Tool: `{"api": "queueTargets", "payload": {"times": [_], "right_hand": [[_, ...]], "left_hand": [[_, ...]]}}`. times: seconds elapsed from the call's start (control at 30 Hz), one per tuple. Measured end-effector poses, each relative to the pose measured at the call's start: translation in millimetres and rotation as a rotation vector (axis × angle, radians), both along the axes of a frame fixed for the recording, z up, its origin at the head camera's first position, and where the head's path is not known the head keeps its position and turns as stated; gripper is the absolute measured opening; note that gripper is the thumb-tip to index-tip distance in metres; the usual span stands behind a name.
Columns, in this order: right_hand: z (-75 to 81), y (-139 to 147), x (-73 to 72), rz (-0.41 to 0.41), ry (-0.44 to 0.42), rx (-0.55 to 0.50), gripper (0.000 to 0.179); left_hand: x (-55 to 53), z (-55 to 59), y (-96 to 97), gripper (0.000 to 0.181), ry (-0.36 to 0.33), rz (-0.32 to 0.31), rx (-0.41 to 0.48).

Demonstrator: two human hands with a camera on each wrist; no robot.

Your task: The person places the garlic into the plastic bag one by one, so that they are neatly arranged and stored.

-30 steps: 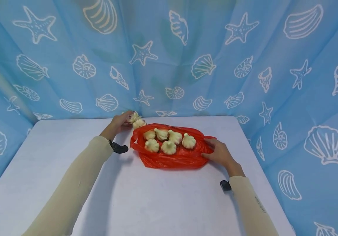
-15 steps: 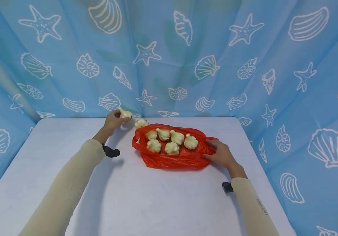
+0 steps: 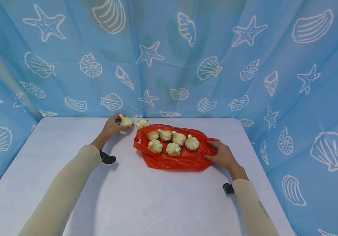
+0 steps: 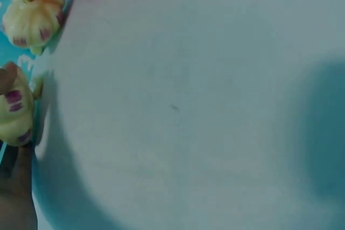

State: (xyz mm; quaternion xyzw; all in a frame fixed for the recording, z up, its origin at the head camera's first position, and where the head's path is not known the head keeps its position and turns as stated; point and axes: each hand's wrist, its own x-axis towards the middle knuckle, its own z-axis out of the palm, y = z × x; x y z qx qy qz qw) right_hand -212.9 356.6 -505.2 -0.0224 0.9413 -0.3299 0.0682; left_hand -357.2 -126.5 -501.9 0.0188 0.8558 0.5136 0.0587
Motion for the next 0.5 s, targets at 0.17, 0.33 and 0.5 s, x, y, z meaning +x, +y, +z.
{"api": "queueTargets", "payload": {"times": [0.17,0.33,0.5], "right_hand": [[-2.7,1,-0.4,-0.004,0.006,0.007,0.090],[-3.9,2,-0.7,-0.005,0.007,0.011,0.090],[-4.5,2,-0.8,-0.003,0.008,0.008,0.091]], "left_hand": [[5.5,-3.7,-2.5,0.054,0.056,-0.018,-0.017],[7.9,-8.3,-3.3,0.053,0.139,-0.081,-0.044],[10.4,-11.7,-5.1,0.053,0.173,-0.095,-0.036]]}}
